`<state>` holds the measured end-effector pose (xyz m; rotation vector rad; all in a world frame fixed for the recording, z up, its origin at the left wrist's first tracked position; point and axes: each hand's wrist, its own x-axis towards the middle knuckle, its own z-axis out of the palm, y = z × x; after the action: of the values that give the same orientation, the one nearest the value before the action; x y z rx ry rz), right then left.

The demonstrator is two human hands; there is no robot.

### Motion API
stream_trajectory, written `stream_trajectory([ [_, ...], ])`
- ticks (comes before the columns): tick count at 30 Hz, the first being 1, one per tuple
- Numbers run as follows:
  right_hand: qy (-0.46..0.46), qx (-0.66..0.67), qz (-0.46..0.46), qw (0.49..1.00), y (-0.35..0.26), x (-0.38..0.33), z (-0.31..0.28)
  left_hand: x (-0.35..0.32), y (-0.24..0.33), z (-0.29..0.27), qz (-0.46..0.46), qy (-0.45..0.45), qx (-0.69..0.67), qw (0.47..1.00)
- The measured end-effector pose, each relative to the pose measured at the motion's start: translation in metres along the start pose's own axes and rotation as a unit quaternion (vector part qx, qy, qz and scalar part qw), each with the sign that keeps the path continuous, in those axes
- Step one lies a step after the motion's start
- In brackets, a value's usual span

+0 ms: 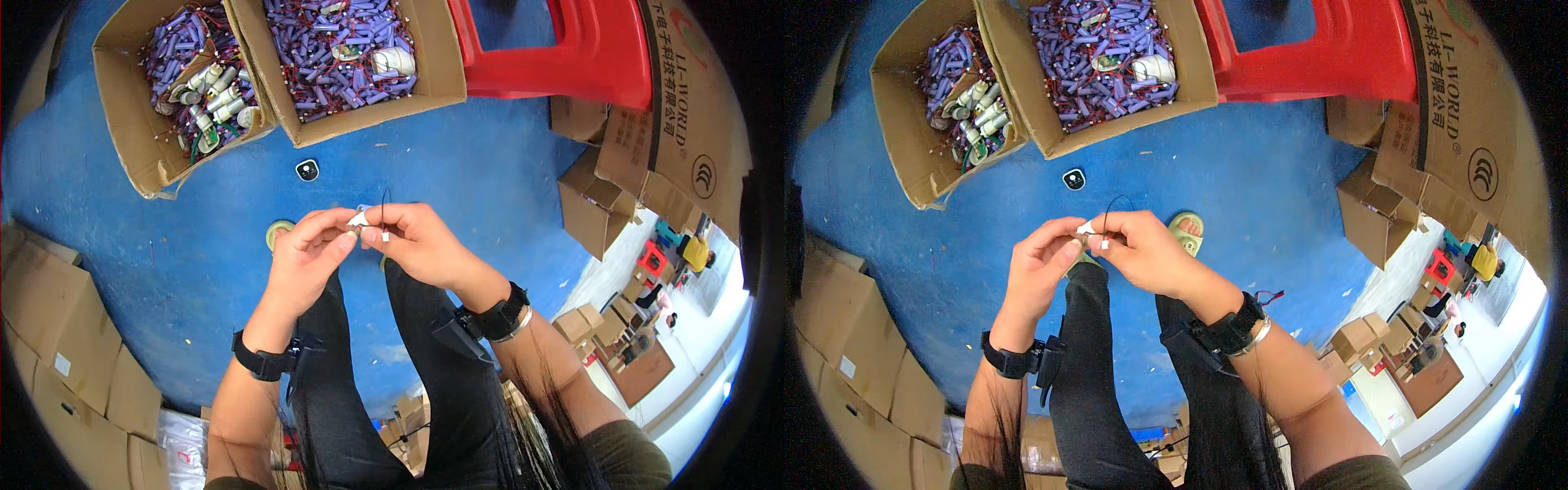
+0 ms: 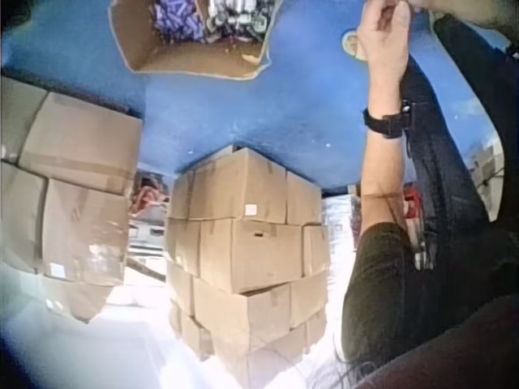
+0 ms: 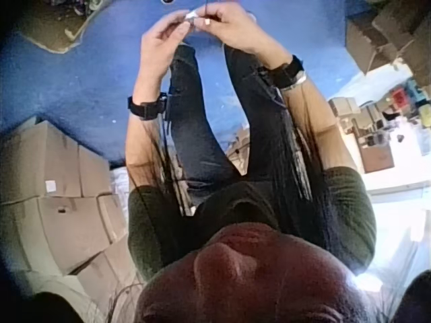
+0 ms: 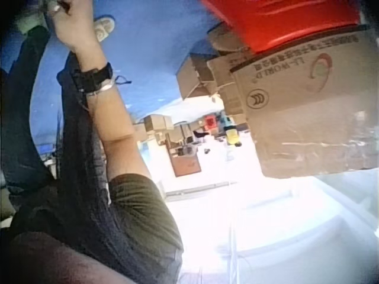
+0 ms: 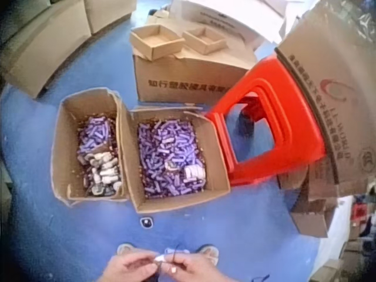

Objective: The user is welding wires to batteries and assembling small circuit boards for battery packs.

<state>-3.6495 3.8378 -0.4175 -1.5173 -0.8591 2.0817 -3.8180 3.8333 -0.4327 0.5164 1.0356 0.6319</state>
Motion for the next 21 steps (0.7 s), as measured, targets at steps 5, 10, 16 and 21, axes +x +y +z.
stream_trajectory([
  [5, 0.009, -0.016, 0.043, 0.999, -0.006, -0.001, -0.003, 0.004, -0.003, 0.009, 0.071, 0.057, 0.134, 0.987],
  [10, 0.007, -0.039, 0.052, 0.998, 0.016, -0.001, -0.011, 0.011, -0.011, 0.018, 0.055, 0.054, 0.13, 0.989],
  [16, 0.185, 0.182, 0.104, 0.96, 0.07, 0.024, -0.033, 0.021, -0.046, 0.0, 0.07, 0.126, 0.191, 0.971],
  [21, 0.253, 0.038, 0.164, 0.953, 0.142, 0.063, -0.09, 0.038, -0.08, -0.023, -0.025, 0.181, 0.143, 0.973],
])
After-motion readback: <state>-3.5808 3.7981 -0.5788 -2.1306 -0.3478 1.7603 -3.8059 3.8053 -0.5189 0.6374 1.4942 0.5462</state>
